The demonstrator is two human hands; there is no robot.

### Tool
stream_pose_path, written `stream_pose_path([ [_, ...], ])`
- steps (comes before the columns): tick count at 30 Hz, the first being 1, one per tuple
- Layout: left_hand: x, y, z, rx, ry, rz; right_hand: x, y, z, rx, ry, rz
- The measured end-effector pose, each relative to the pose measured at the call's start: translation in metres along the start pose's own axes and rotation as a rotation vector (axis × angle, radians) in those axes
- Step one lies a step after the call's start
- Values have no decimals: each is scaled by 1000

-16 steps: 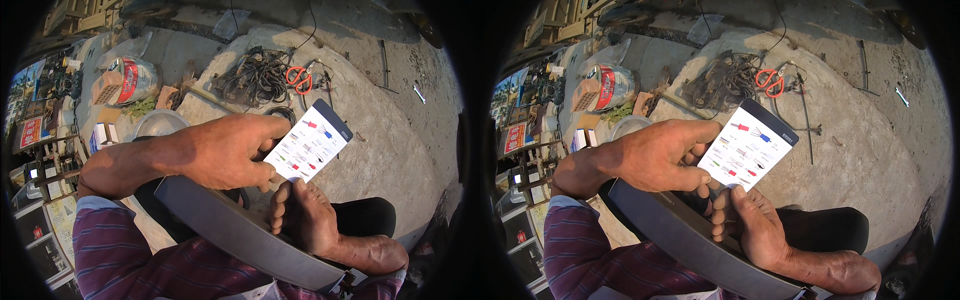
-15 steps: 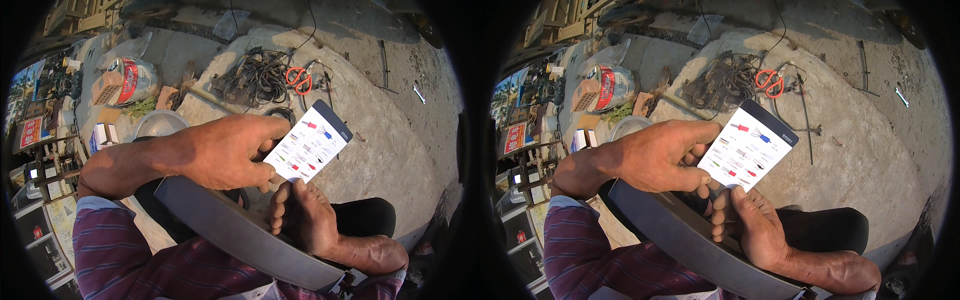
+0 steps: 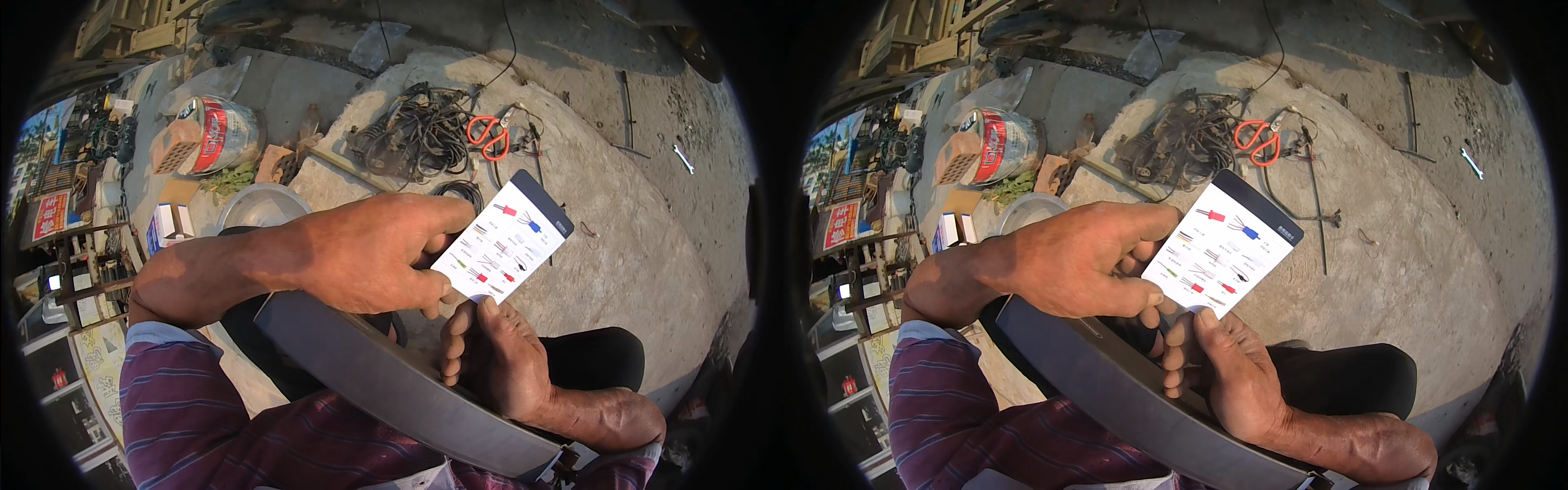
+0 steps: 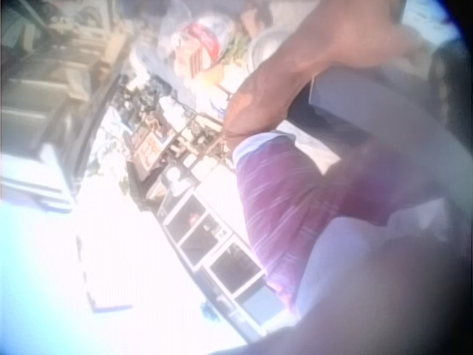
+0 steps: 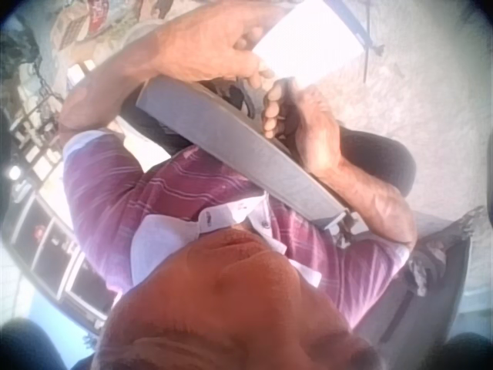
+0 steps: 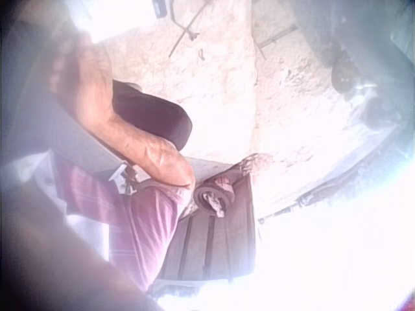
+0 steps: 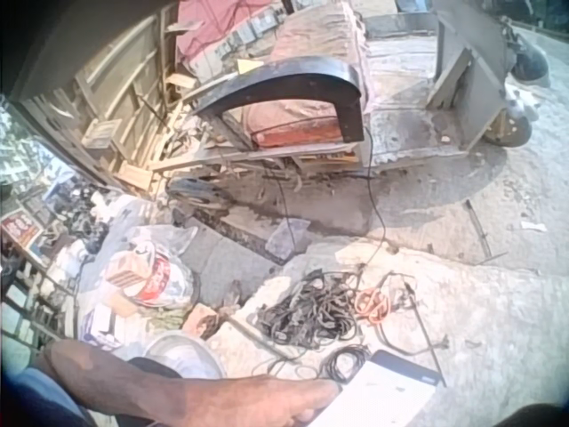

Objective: The person retrieves a brushless controller from a red plastic bag, removes it from its box, and compares the wiring harness to a printed diagram. The person sits on the ground and continues to sort and examine the wires.

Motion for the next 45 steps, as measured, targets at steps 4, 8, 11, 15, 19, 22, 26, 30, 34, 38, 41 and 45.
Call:
stream_pose_path([
  [4, -1, 0, 0, 15, -6, 5, 0, 0, 0, -13, -6, -6],
  [8, -2, 0, 1, 19, 9, 3, 0, 0, 0, -22, -9, -12],
  [11, -2, 0, 2, 14, 16, -5, -1, 0, 0, -14, -6, -12],
  [15, -2, 0, 2, 2, 12, -6, 0, 0, 0, -23, 2, -17],
  [19, -2, 0, 2, 18, 17, -6, 0, 0, 0, -19, 1, -5],
  [22, -3, -1, 1, -6, 12, -7, 0, -1, -1, -20, 0, -1],
  [26, -2, 0, 1, 3, 1, -10, 0, -1, -1, -25, -7, 5],
  [30, -2, 0, 0, 0, -18, -7, 0, -1, -1, -29, -2, 3],
  [34, -2, -1, 0, -15, -24, -8, 0, 0, -1, -25, -11, -23],
  [38, -2, 0, 0, -7, -10, -5, 0, 1, -1, 7, -8, -73],
  [41, -2, -1, 0, -15, 5, -4, 1, 1, 0, 12, -10, -70],
  [45, -2, -1, -2, -20, 16, -1, 1, 0, 0, -27, 3, -14],
])
Point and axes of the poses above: each hand's wrist, its own x-axis towards the middle knuckle, its own y-axis out of the back of the hand, z = x × y, the point moved 5 cm from there along x, towards the middle knuckle, and after that the axes turned 9 degrees about y, right-handed, at the moved point
